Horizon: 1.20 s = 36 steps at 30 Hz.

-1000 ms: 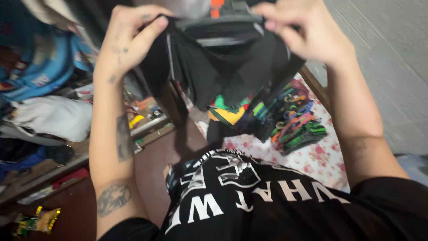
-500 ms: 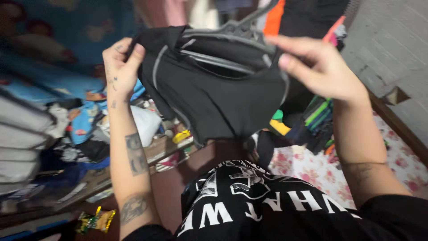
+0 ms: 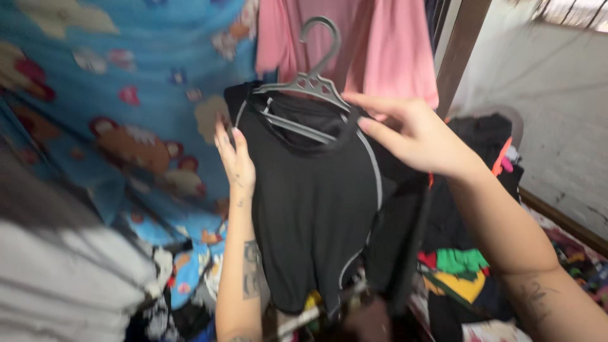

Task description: The person picks up shirts from a pile on a bed, places them on hangers, and hangs them in a closet. The person handles a white shirt, a pink shirt, and several black shirts, placing each on a hanger before moving it to the closet.

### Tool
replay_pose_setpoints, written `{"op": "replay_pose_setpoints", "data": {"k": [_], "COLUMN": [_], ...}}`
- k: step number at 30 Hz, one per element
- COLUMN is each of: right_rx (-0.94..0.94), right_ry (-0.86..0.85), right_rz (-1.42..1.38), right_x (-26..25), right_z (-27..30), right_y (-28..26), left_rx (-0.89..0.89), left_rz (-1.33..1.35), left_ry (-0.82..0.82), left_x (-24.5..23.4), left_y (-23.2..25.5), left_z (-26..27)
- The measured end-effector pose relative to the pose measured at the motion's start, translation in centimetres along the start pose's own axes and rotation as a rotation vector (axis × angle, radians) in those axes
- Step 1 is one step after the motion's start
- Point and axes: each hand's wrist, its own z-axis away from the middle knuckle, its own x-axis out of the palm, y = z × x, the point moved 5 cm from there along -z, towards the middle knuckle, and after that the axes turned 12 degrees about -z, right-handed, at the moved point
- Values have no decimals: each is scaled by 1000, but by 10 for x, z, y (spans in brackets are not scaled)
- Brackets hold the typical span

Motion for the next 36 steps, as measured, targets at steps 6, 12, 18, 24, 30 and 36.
{"op": "replay_pose_setpoints", "data": {"k": [6,12,18,24,30,36], "right_rx": [-227,-382,-400,-352,-302,-318], "right_ry": [49,239,365,297,298,577], "right_rz": [210,314,498,677,774,710], "right_x": [-32,-88,-123,-127,-123,-76], "right_z": [-120,-201,-267,-334,-323,-201], "right_y": [0,3,-2,40,42,-1], "left_rx": [77,245,270,199,104,41], "left_rz": [-79,162,256,235,252,255], "left_ry": [-76,-224,-255,-317,-361,-355], "left_x": [63,141,208,262,258,233], "left_y": [-2,50,82,79,71,53], "left_z": [-76,-165,-216,-216,-181,-149]}}
